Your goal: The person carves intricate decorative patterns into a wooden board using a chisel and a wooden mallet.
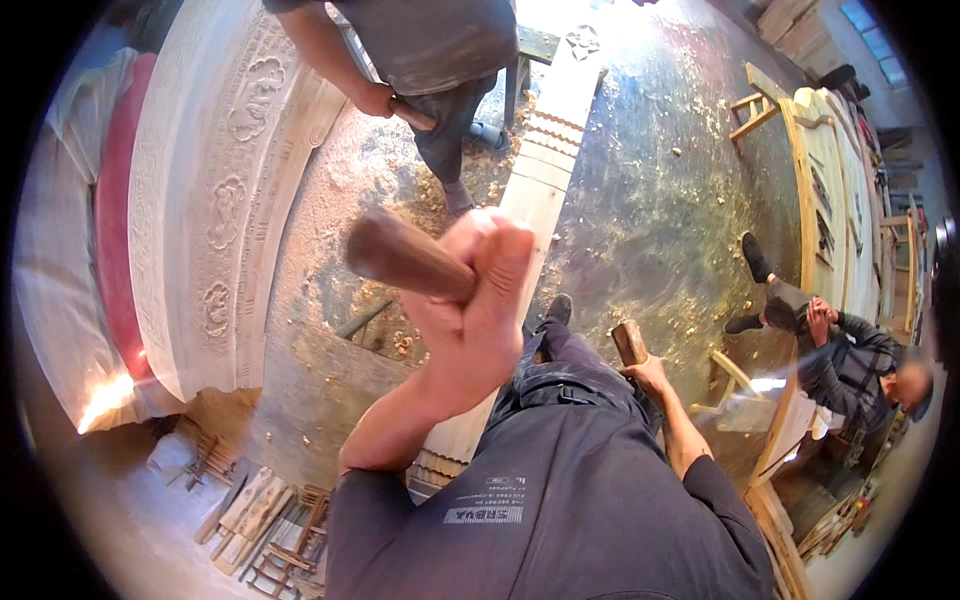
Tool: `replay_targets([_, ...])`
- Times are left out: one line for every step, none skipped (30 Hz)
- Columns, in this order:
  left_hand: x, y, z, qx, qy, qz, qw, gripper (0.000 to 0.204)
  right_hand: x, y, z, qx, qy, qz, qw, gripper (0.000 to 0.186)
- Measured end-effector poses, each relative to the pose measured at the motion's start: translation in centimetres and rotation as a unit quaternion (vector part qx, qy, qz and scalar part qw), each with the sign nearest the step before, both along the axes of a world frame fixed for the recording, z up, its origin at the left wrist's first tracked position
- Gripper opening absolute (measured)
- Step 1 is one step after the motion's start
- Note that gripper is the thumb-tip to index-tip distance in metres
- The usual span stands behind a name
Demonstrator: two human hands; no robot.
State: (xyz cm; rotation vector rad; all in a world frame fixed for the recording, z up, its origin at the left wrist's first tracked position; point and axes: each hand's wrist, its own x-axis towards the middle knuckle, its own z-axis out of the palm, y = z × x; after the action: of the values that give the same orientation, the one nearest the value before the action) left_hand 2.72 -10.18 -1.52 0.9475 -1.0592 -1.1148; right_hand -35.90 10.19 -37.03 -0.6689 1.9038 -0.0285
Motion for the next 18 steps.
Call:
replay_targets([0.4,0.5,-0.4,-0.022,-0.031,-0.011,0.999,0.026,-0.5,0.4,-1.0,-0.018,-0.012,-0.004,1.000,0.049])
replay_targets([0.5,0.9,-0.7,-0.050,-0.053,-0.012,0.997,0.024,0.0,-0.3,-0.4,-0.020,-0.008,0.004,1.000,0.047])
replay_targets([0.3,1.2,-0.8,-0.087,-0.071,-0.011,0.994,0.024,0.8,-1.1,0.3,-0.009,-0.006,0.025,1.000,0.046])
replay_targets([0.0,1.3,-0.8,-0.121,-0.084,-0.008,0.989,0.025,0.6,-1.9,1.0,-0.001,0.003,0.047,0.999,0.045])
replay_targets([-0.6,1.1,-0.5,-0.154,-0.077,-0.017,0.985,0.029,-1.5,0.4,-1.8,-0.026,0.004,0.038,0.999,0.046])
replay_targets([-1.1,0.0,-0.3,-0.213,-0.097,-0.031,0.972,0.033,-3.7,2.9,-5.2,-0.047,0.001,0.032,0.998,0.047])
replay_targets([-1.0,0.1,0.2,-0.208,-0.122,-0.032,0.970,0.037,-3.9,3.0,-5.3,-0.048,-0.001,0.041,0.998,0.047])
replay_targets([-1.0,0.5,0.6,-0.201,-0.146,-0.034,0.968,0.042,-4.4,2.9,-5.2,-0.038,-0.001,0.052,0.998,0.046])
replay_targets([-2.0,0.9,-0.1,-0.205,-0.138,-0.022,0.969,0.048,-4.3,2.1,-3.9,-0.023,0.004,0.057,0.998,0.046])
replay_targets([-1.7,0.8,0.2,-0.228,-0.140,-0.009,0.963,0.049,-3.4,1.5,-2.0,-0.002,0.007,0.064,0.998,0.046])
replay_targets([-1.7,1.0,0.2,-0.221,-0.151,-0.003,0.963,0.048,-2.6,0.0,-0.3,0.013,0.011,0.073,0.997,0.046])
replay_targets([-2.1,1.5,0.2,-0.216,-0.156,-0.009,0.964,0.047,-2.5,0.1,1.1,0.025,0.019,0.070,0.997,0.046])
replay_targets([-2.2,1.7,0.1,-0.215,-0.148,0.002,0.965,0.046,-2.1,-0.2,2.3,0.034,0.024,0.073,0.996,0.046])
replay_targets([-2.5,1.8,-0.1,-0.214,-0.140,0.012,0.967,0.044,-2.0,-0.5,3.1,0.039,0.029,0.076,0.996,0.046])
replay_targets([-2.6,1.9,-0.1,-0.213,-0.133,0.020,0.968,0.043,-1.6,-0.7,3.6,0.043,0.030,0.077,0.996,0.046])
replay_targets([-2.6,1.9,-0.2,-0.208,-0.130,0.026,0.969,0.042,-1.6,-0.9,4.4,0.048,0.035,0.080,0.995,0.046])
replay_targets([-2.6,2.0,-0.2,-0.201,-0.127,0.031,0.971,0.041,-1.8,-1.8,5.0,0.049,0.039,0.085,0.994,0.046])
replay_targets([-2.6,2.0,-0.1,-0.198,-0.124,0.031,0.972,0.040,-1.7,-1.3,5.4,0.054,0.043,0.082,0.994,0.046])
